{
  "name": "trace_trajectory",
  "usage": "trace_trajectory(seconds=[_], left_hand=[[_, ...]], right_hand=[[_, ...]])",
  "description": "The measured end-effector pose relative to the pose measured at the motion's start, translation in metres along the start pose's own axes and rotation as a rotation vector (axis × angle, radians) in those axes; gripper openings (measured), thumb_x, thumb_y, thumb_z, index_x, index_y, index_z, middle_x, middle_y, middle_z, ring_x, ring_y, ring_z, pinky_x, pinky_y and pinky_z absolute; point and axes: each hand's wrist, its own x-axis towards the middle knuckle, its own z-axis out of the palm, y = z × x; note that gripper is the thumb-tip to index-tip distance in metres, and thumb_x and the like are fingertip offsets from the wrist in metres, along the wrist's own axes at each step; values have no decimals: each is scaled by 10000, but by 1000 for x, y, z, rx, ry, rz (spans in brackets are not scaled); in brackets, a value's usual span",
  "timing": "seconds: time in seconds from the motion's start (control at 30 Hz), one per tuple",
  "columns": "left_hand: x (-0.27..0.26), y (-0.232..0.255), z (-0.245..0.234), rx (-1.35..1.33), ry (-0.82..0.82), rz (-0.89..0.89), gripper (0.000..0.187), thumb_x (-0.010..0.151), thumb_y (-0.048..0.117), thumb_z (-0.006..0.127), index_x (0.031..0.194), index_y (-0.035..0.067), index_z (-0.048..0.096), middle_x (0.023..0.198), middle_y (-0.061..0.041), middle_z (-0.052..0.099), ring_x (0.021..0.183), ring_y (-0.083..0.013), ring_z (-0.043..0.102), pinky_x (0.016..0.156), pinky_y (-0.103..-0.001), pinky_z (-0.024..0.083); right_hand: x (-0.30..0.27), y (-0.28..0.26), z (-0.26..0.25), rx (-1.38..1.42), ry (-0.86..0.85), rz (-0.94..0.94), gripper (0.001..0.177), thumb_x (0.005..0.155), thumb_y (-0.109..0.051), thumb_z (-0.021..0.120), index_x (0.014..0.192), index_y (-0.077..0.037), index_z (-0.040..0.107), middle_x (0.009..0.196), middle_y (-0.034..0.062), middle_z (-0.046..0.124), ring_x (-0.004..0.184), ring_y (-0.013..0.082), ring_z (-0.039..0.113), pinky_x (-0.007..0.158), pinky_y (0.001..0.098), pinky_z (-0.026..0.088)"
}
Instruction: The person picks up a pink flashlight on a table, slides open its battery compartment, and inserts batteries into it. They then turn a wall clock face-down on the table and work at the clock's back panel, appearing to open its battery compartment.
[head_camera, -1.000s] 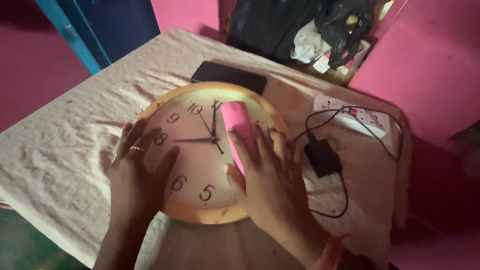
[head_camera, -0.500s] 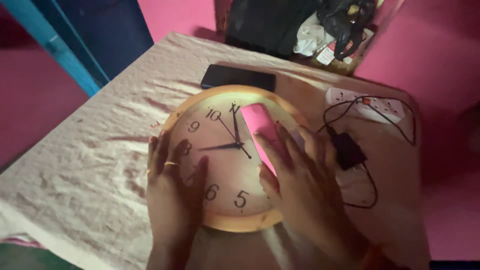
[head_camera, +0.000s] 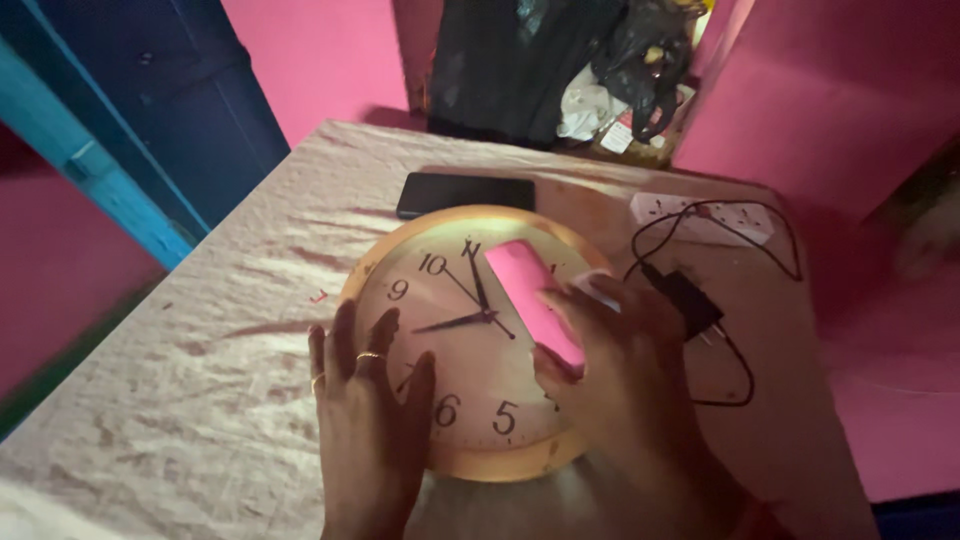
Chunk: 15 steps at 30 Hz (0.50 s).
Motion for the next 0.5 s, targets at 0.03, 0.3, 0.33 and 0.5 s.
trace_trajectory(seconds=[0.03,0.3,0.33,0.5], left_hand=[[2,-1,0,14,12,0,472,825,164,754,1229,-53,642,1412,-311,514,1308,-507,481,1144,-564,379],[11,-13,-4,-185,-71,-277,637,816,219,759,1371,-8,542,1419,-271,512,1253,-445,548,1000,-482,478],[11,-14,-4,-191,-73,-293,657,812,225,762,1380,-8,528,1423,-268,507,1253,-444,549,994,-482,481],[13,-16,-8,-144,-126,-392,719,792,253,796,1410,20,513,1392,-264,498,1261,-445,529,991,-482,473]], right_hand=[[0,-1,0,-44,35,-16,553,670,-235,838,1185,-102,687,1153,103,685,1099,330,640,932,510,484],[-8,-3,-2,-195,42,11,661,682,-356,849,1224,-46,631,1289,170,571,1103,398,568,888,509,488],[-8,-3,-3,-153,18,51,665,686,-349,848,1237,-51,625,1284,145,579,1110,388,574,892,491,497],[-7,1,0,-73,-100,273,719,630,-315,871,1274,-97,638,1275,58,609,1137,329,594,919,427,517]])
